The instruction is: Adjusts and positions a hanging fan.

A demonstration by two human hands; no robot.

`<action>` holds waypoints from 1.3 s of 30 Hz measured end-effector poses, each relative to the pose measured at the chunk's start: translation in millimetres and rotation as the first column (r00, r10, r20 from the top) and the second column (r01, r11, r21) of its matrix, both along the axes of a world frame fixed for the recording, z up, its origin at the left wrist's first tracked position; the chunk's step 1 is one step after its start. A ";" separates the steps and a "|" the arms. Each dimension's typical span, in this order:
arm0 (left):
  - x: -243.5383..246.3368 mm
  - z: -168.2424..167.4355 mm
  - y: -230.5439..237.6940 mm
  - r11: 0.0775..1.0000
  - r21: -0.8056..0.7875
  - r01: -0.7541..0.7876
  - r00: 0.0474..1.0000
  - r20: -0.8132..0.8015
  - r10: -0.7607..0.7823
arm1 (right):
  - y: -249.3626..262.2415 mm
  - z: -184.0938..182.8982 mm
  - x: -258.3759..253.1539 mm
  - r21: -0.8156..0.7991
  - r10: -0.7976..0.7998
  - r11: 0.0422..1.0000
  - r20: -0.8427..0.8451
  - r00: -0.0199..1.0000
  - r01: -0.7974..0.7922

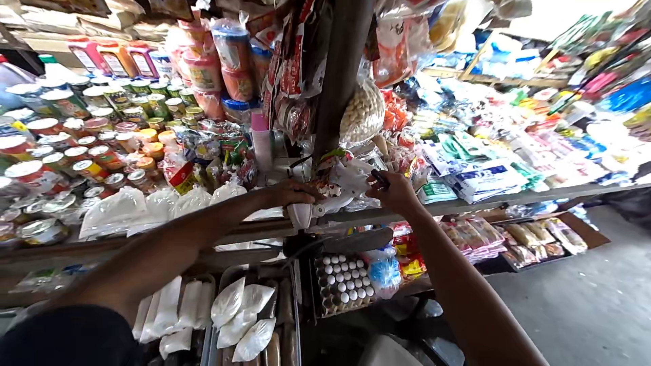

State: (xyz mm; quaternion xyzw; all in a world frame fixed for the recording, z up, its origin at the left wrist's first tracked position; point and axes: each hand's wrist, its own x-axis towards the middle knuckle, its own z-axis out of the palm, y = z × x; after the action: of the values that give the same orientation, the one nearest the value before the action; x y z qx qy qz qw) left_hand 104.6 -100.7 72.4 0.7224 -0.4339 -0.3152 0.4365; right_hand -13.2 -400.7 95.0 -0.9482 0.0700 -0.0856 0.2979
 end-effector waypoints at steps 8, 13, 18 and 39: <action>41.8 29.2 -3.0 0.984 0.118 0.132 0.991 -0.001 -0.133 | 1.5 -3.0 2.1 0.043 -0.054 0.998 -0.002 0.999 0.054; 54.9 34.1 -6.3 0.963 0.205 0.176 0.983 0.020 -0.184 | 4.9 3.1 -0.9 0.065 -0.088 0.994 -0.054 0.995 0.091; 57.7 44.3 -9.8 0.922 0.329 0.203 0.961 0.115 -0.253 | 7.5 2.1 -1.2 0.091 -0.086 0.992 -0.030 0.996 0.089; -7.8 174.6 85.5 0.955 0.177 -0.236 0.700 0.713 0.041 | 7.0 -32.1 -38.3 -0.072 -0.003 0.997 0.452 0.892 0.040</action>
State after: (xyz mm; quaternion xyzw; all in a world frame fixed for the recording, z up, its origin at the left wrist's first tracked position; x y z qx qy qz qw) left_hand 96.8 -15.3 247.0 0.8683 -0.4664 -0.0361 0.1648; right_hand -51.5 -393.7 62.9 -0.9126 0.0060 -0.3094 0.2673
